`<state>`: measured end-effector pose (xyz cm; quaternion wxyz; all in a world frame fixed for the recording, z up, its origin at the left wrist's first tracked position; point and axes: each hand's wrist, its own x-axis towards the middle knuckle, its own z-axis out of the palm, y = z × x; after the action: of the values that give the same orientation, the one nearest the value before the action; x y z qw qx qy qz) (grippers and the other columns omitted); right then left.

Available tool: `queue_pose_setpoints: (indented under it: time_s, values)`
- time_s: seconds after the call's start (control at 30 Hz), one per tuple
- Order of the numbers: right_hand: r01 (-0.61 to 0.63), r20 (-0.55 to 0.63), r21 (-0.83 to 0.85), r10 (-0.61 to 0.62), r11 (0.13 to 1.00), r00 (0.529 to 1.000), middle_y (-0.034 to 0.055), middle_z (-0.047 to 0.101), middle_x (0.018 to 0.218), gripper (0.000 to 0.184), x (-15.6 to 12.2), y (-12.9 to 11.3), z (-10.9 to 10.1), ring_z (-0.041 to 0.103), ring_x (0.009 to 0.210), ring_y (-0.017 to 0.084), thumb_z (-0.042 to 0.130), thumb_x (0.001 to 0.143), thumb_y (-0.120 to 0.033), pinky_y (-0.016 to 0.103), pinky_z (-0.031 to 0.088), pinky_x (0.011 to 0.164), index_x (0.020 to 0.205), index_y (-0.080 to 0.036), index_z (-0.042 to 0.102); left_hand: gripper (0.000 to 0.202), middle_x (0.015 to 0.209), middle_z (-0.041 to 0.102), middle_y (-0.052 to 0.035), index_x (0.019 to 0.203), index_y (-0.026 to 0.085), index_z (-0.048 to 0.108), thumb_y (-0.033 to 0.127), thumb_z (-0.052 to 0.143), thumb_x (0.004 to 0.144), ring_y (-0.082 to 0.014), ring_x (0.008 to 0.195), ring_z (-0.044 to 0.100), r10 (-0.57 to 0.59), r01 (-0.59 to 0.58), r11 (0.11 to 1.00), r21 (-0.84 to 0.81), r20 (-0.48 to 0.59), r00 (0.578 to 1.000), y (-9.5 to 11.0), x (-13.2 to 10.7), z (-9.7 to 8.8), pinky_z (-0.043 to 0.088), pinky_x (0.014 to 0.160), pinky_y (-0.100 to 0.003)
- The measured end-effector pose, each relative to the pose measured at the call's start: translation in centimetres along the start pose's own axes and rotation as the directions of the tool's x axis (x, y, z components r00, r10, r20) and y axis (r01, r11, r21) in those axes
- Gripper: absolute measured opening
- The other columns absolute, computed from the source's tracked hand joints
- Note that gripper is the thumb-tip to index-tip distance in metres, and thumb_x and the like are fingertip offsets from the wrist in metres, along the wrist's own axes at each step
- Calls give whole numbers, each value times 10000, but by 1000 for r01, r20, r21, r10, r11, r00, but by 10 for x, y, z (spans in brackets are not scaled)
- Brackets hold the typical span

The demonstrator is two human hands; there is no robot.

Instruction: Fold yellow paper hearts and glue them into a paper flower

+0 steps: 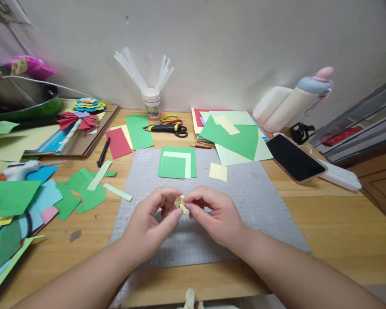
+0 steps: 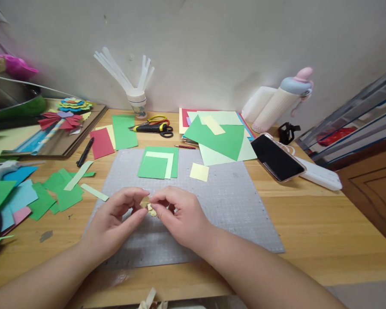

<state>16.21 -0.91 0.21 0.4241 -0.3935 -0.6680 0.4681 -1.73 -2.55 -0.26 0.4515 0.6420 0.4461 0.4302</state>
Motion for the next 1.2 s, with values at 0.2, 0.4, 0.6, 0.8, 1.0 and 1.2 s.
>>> queue_pose_setpoints:
  time_s: [0.2, 0.4, 0.6, 0.8, 1.0, 1.2]
  values:
    - [-281, 134, 398, 247, 874, 960, -27, 590, 666, 84, 7, -3, 0, 554, 488, 72, 626, 801, -251, 194, 392, 439, 804, -175, 589, 176, 863, 571, -4, 1030, 254, 596, 342, 598, 877, -144, 790, 547, -137, 165, 961, -222, 135, 981, -1, 5, -2, 448, 701, -269]
    - [-425, 215, 412, 367, 806, 905, -41, 581, 616, 171, 9, -7, -2, 551, 449, 65, 643, 775, -286, 161, 316, 399, 758, -174, 514, 180, 856, 551, 5, 778, 199, 535, 322, 651, 839, -134, 811, 535, -173, 221, 920, -324, 170, 970, 2, 10, -1, 433, 733, -266]
    - [-438, 287, 352, 351, 827, 892, -38, 579, 627, 181, 6, -6, 0, 540, 501, 72, 667, 763, -291, 186, 401, 467, 787, -174, 532, 213, 670, 554, 43, 724, 182, 521, 296, 676, 817, -77, 590, 463, -284, 343, 868, -360, 208, 936, 8, 12, -2, 345, 563, -212]
    - [-499, 323, 349, 398, 793, 858, -48, 564, 561, 221, 5, -6, 0, 495, 459, 68, 662, 774, -353, 202, 434, 465, 738, -178, 533, 254, 613, 543, 32, 727, 172, 562, 393, 646, 820, -91, 567, 435, -323, 430, 821, -374, 317, 892, 7, 12, -3, 330, 571, -237]
    - [-585, 428, 345, 431, 734, 794, -47, 585, 531, 196, 7, -8, -3, 522, 414, 62, 626, 782, -311, 167, 373, 412, 704, -172, 511, 227, 613, 547, 23, 708, 182, 561, 367, 639, 814, -104, 571, 460, -383, 534, 721, -442, 387, 839, 6, 9, -3, 342, 566, -243]
    - [-592, 444, 357, 426, 723, 788, -53, 583, 520, 157, 6, -8, -3, 526, 409, 63, 611, 773, -273, 163, 368, 403, 700, -173, 514, 285, 583, 534, 25, 648, 175, 556, 399, 641, 802, -105, 557, 457, -369, 496, 804, -328, 378, 849, 8, 9, -4, 364, 574, -251]
